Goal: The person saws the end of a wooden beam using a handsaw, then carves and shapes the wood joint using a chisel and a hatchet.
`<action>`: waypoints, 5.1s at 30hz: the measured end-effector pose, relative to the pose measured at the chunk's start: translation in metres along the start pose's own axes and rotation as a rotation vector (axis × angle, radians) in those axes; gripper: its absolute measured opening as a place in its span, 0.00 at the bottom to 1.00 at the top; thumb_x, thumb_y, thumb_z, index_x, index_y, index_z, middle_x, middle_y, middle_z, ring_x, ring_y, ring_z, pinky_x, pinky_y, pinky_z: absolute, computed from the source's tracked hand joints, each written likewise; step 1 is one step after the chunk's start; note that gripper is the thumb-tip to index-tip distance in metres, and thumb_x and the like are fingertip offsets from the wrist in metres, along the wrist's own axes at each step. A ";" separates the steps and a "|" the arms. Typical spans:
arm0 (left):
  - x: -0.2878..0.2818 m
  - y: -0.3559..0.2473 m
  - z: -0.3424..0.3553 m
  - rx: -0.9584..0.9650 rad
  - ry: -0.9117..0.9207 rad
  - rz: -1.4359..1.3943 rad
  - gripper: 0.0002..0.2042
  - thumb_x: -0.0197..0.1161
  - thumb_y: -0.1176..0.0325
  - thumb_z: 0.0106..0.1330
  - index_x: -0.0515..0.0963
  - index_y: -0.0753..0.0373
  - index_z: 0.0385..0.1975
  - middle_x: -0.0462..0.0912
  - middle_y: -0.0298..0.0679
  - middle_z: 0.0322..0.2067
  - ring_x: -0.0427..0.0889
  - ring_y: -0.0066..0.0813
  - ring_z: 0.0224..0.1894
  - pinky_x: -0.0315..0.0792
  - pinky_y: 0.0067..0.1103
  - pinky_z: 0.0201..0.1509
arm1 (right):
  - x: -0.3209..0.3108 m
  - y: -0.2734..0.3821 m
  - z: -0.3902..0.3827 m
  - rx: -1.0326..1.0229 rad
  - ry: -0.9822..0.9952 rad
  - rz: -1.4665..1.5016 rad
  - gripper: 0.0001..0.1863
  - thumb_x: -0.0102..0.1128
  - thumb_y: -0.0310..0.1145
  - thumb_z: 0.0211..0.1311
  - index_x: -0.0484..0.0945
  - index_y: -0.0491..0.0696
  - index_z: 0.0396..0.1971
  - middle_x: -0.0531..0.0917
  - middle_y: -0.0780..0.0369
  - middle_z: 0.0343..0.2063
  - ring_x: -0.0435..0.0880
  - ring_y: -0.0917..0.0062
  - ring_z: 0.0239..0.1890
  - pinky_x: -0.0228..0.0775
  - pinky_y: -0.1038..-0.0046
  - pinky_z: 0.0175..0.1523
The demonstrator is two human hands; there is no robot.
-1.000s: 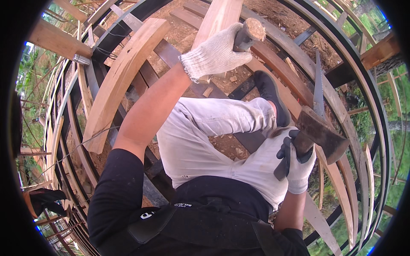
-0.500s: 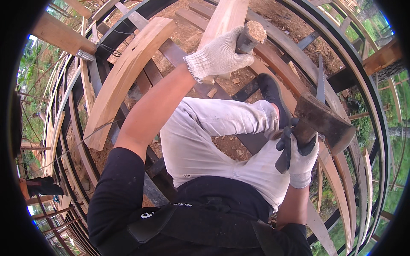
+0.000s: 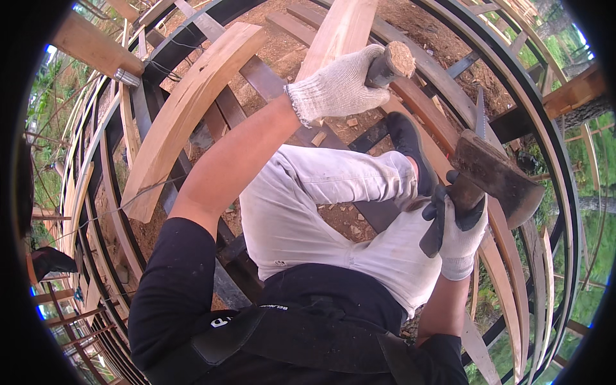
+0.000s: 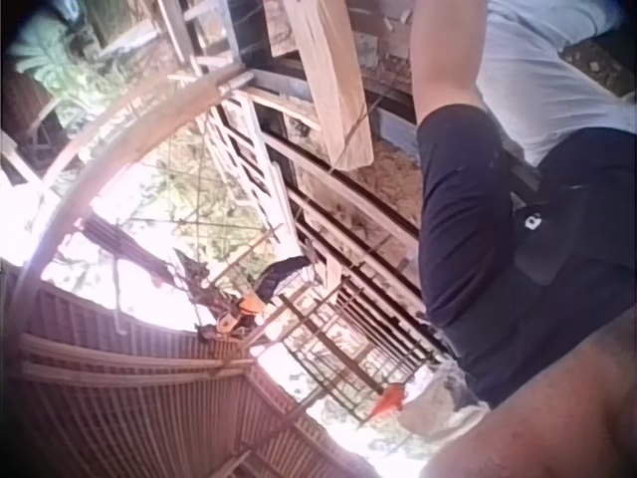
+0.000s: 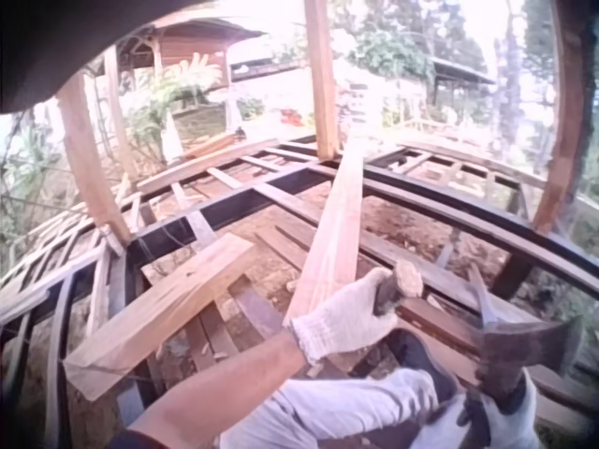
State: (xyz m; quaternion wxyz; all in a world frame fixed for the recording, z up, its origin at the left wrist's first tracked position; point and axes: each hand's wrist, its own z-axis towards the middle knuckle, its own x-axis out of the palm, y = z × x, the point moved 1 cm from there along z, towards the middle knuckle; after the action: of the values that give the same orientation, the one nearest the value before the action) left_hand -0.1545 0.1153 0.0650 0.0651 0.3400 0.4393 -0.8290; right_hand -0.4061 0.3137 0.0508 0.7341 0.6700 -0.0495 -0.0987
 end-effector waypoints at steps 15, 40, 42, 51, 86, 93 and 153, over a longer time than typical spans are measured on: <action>-0.002 -0.004 -0.001 -0.014 0.044 0.015 0.24 0.66 0.65 0.59 0.71 0.67 0.54 0.83 0.53 0.43 0.83 0.50 0.49 0.76 0.33 0.55 | 0.000 -0.007 -0.007 0.025 -0.003 -0.035 0.20 0.48 0.14 0.67 0.69 0.37 0.58 0.83 0.55 0.35 0.84 0.76 0.26 0.79 0.75 0.33; -0.001 -0.010 -0.007 0.000 0.069 0.032 0.24 0.68 0.64 0.60 0.72 0.65 0.55 0.84 0.53 0.44 0.83 0.52 0.51 0.77 0.35 0.55 | 0.015 0.025 0.016 -0.275 -0.034 0.047 0.16 0.54 0.21 0.71 0.69 0.35 0.56 0.81 0.57 0.32 0.81 0.76 0.24 0.77 0.72 0.31; -0.002 -0.013 -0.009 -0.027 0.091 0.035 0.24 0.68 0.64 0.60 0.71 0.65 0.55 0.84 0.54 0.44 0.84 0.52 0.51 0.77 0.36 0.55 | 0.026 0.046 0.023 -0.313 -0.035 0.053 0.16 0.54 0.21 0.71 0.69 0.34 0.56 0.81 0.57 0.32 0.81 0.76 0.25 0.77 0.72 0.32; -0.001 -0.009 -0.002 -0.038 0.107 0.036 0.21 0.66 0.67 0.60 0.71 0.65 0.53 0.84 0.53 0.42 0.84 0.51 0.49 0.77 0.35 0.52 | 0.026 0.042 0.078 -0.149 0.140 -0.530 0.28 0.66 0.26 0.64 0.69 0.37 0.62 0.84 0.51 0.45 0.87 0.72 0.42 0.80 0.69 0.47; -0.019 -0.005 -0.007 -0.303 0.178 -0.154 0.13 0.70 0.69 0.60 0.77 0.65 0.41 0.80 0.30 0.32 0.77 0.20 0.36 0.75 0.23 0.44 | 0.055 0.084 0.118 -0.647 0.250 -0.878 0.23 0.62 0.40 0.67 0.72 0.41 0.54 0.86 0.48 0.37 0.87 0.56 0.42 0.79 0.60 0.48; -0.008 0.035 -0.035 -0.404 0.027 -0.404 0.08 0.69 0.75 0.60 0.78 0.61 0.36 0.80 0.27 0.33 0.78 0.15 0.36 0.75 0.19 0.42 | 0.046 0.089 0.102 -0.543 0.253 -0.752 0.24 0.64 0.43 0.66 0.73 0.43 0.53 0.86 0.49 0.38 0.86 0.54 0.45 0.79 0.59 0.51; 0.034 0.025 -0.002 -0.334 0.111 -0.096 0.07 0.69 0.74 0.61 0.80 0.63 0.37 0.83 0.28 0.32 0.81 0.13 0.33 0.76 0.20 0.39 | 0.018 0.041 0.135 -0.475 0.375 -1.093 0.21 0.59 0.40 0.69 0.74 0.45 0.56 0.87 0.52 0.40 0.89 0.61 0.44 0.81 0.61 0.50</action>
State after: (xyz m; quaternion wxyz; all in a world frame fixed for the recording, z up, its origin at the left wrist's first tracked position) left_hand -0.1696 0.1085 0.0259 0.0565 0.3483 0.5895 -0.7266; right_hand -0.4134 0.1818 0.1035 0.7026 0.4230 0.4535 -0.3489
